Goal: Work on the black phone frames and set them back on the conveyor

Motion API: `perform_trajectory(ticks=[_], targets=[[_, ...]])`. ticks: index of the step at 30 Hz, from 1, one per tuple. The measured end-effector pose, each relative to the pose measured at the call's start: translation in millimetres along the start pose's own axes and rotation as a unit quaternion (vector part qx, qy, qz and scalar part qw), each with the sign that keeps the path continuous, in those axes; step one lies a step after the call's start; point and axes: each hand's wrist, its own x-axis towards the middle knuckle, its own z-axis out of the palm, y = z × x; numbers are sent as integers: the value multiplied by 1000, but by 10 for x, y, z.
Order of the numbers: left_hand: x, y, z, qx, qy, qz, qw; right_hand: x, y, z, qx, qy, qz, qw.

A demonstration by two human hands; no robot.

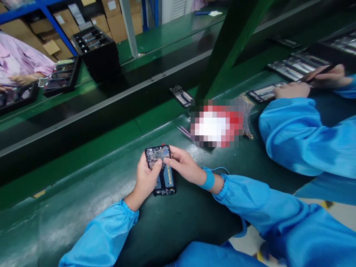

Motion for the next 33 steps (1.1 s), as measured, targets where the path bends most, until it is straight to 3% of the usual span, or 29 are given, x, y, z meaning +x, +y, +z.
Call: perform_trajectory(ticks=[11,16,20,24,28,33], targets=[[9,59,51,-10,-19,-37,999,-64,15,91,-26,94,-25,995],[42,-40,34,-44,35,-59,997,-1,96,59,9,31,7,999],[135,-133,-44,-114,107,-66,986,28,172,-23,-88,-17,33,995],[144,-148,-105,-89,52,-12,995,58,220,-113,-190,0,23,982],[79,-160,-114,-26,-44,59,997,100,222,-155,-168,19,9,986],[85,-224,-137,16,-49,97,994,104,179,-151,-156,-1,20,988]])
